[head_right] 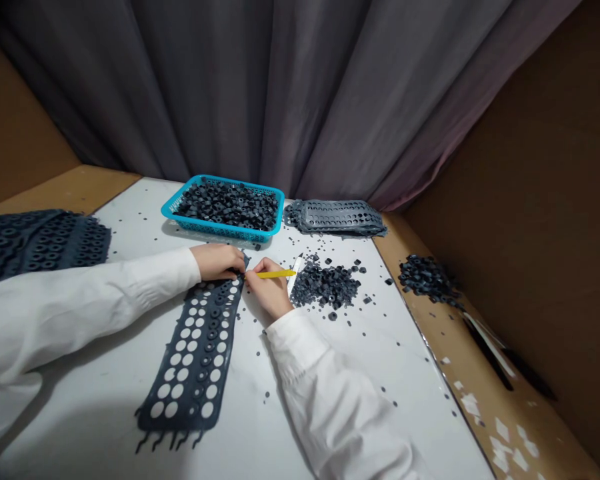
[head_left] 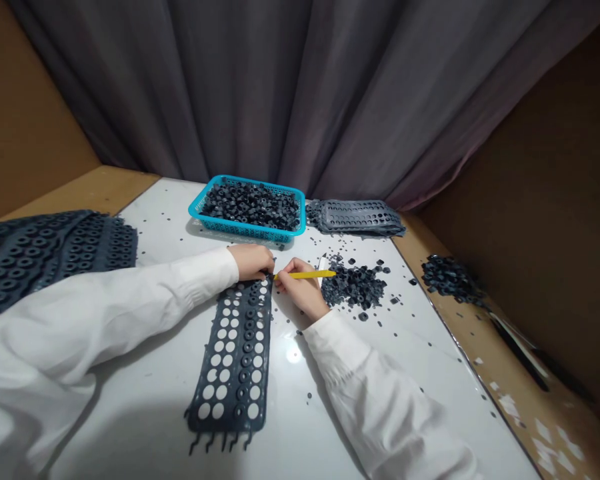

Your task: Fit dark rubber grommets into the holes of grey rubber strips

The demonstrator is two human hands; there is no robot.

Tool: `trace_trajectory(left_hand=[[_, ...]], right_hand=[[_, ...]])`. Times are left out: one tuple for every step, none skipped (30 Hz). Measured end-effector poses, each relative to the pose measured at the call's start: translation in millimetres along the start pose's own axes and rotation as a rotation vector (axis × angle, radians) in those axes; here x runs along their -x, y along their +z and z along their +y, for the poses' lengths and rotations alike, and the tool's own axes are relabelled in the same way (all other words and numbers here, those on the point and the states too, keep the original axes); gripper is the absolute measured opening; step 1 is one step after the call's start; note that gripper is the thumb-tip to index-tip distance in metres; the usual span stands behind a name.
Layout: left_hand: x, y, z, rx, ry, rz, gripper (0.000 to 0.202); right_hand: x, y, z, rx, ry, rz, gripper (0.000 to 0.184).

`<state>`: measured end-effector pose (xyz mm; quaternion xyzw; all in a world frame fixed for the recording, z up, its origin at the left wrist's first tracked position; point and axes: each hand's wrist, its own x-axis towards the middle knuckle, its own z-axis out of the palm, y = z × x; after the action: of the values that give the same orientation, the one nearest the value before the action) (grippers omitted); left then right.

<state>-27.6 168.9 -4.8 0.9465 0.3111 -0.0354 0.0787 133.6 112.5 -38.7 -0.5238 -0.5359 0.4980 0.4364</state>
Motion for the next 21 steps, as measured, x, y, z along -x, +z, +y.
trace_trajectory(left_hand=[[0,-0.9,1,-0.014,0.003,-0.004,0.014],[0,-1.6,3,-0.032,0.010,-0.005,0.013],[1,-2.0,4,-0.051,0.019,-0.003,0.012],[1,-1.9,6,-0.065,0.028,0.006,0.009],[1,-1.3,8,-0.073,0.034,0.020,0.008],[1,0.0,9,-0.072,0.038,0.036,0.009],[2,1.6,10,-0.065,0.041,0.050,0.011],[2,3.3,10,-0.059,0.042,0.059,0.013],[3,4.8,10,-0.062,0.042,0.061,0.015],[5,5.8,8,-0.054,0.043,0.068,0.015],[6,6.1,6,-0.020,0.028,0.105,0.015],[9,5.6,3,0.043,-0.014,0.178,0.016],[12,4.4,-1,0.133,-0.081,0.277,0.017],[15,2.7,-5,0.246,-0.164,0.383,0.020],[18,1.0,-9,0.371,-0.244,0.471,0.022],[21,-0.3,-13,0.492,-0.306,0.517,0.025],[24,-0.8,-16,0.597,-0.338,0.510,0.028],[26,-0.2,-18,0.695,-0.342,0.466,0.030],[28,1.4,-19,0.786,-0.340,0.415,0.033],[29,3.9,-20,0.861,-0.347,0.374,0.034],[30,6.9,-20,0.906,-0.361,0.346,0.034]], right_hand=[[0,0,1,0.003,-0.006,-0.001,0.010],[0,0,1,0.008,-0.011,-0.001,0.011],[-1,1,2,0.015,-0.018,0.000,0.011],[-1,1,1,0.025,-0.026,0.001,0.011],[-1,1,1,0.041,-0.035,0.000,0.011],[-1,1,0,0.066,-0.046,0.001,0.012],[-1,1,-1,0.100,-0.056,0.004,0.013],[-1,2,-3,0.137,-0.068,0.007,0.013],[-1,2,-3,0.170,-0.079,0.011,0.014],[-1,2,-4,0.194,-0.086,0.015,0.014],[-1,3,-4,0.206,-0.091,0.018,0.014],[-1,3,-3,0.207,-0.094,0.021,0.013],[-1,3,-2,0.200,-0.093,0.019,0.013],[-1,4,0,0.185,-0.087,0.015,0.013],[-2,4,1,0.164,-0.074,0.009,0.013],[-2,3,1,0.137,-0.057,0.001,0.013],[-3,3,2,0.107,-0.035,-0.007,0.012],[-3,2,1,0.079,-0.020,-0.012,0.011],[-4,1,1,0.060,-0.015,-0.006,0.011],[-5,0,-1,0.052,-0.020,0.010,0.010],[-5,-1,-2,0.053,-0.033,0.030,0.010]])
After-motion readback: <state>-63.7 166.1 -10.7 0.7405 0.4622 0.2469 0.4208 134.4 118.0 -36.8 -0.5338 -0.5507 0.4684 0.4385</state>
